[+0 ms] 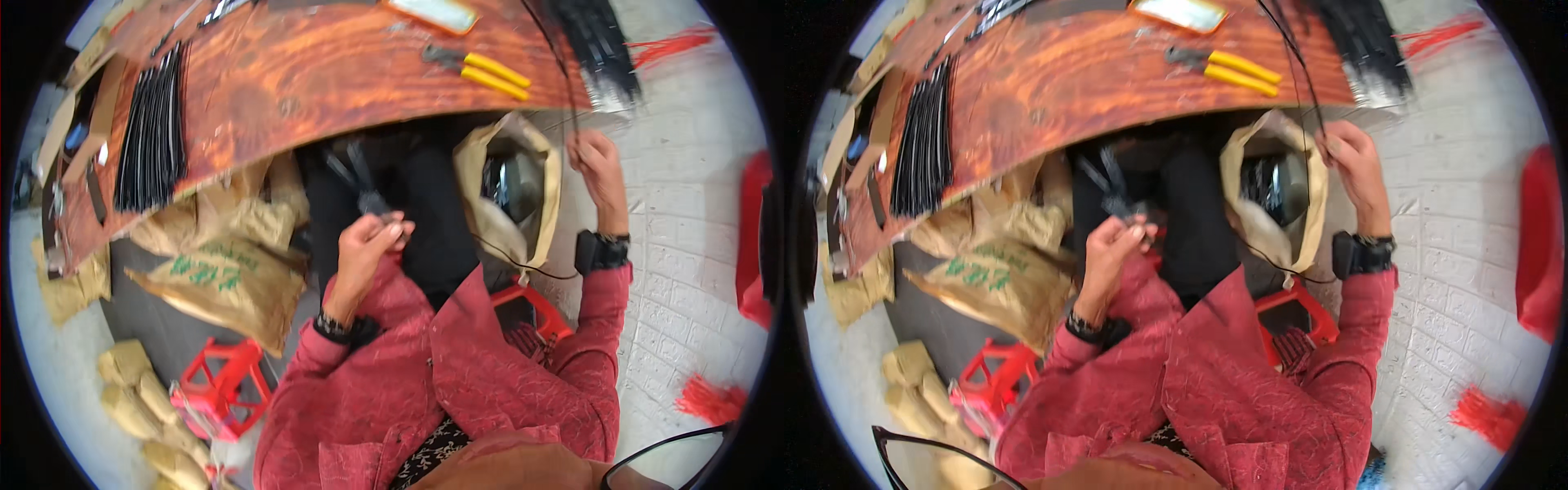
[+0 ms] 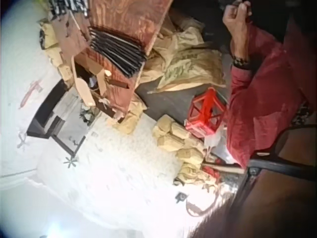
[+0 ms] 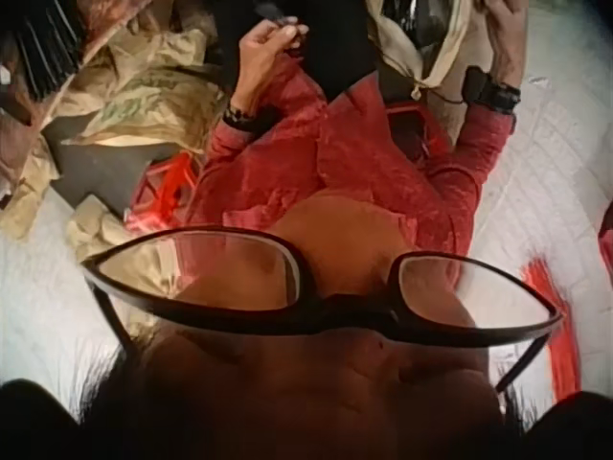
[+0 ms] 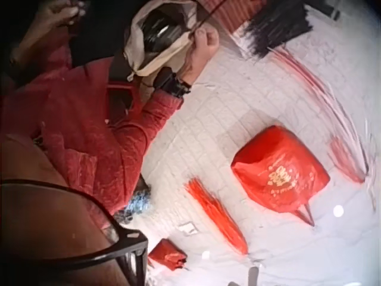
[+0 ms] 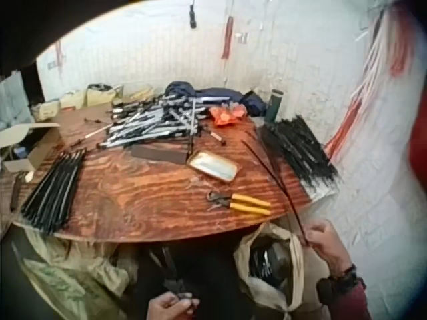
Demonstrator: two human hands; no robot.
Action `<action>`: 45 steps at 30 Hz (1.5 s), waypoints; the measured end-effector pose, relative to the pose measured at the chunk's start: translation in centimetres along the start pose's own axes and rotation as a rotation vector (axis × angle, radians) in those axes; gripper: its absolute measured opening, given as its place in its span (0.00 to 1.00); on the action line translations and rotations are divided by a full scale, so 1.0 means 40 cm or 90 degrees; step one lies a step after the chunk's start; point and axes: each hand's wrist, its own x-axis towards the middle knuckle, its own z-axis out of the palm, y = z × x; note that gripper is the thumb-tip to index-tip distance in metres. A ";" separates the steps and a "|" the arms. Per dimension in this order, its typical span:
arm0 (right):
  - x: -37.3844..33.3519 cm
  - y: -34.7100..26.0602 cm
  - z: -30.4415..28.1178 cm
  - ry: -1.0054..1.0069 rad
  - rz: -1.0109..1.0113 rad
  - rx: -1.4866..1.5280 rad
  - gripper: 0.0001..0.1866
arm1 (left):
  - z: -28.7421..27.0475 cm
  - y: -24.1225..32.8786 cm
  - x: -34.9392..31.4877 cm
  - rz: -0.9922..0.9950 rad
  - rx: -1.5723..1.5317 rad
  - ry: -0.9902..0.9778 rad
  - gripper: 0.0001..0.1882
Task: The person is bundling, trimming, and taping black synthetic fibers or bristles at a production workbench.
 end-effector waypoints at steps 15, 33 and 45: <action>-0.446 0.274 0.369 -0.243 0.215 -0.047 0.04 | -0.124 -0.150 -0.131 0.089 -0.085 -0.018 0.09; -0.429 0.389 0.453 -0.122 0.044 -0.424 0.04 | -0.179 -0.202 -0.094 0.069 -0.091 0.040 0.07; -0.303 0.315 0.628 -0.296 0.039 -0.185 0.13 | -0.135 -0.200 -0.099 0.065 -0.069 0.007 0.10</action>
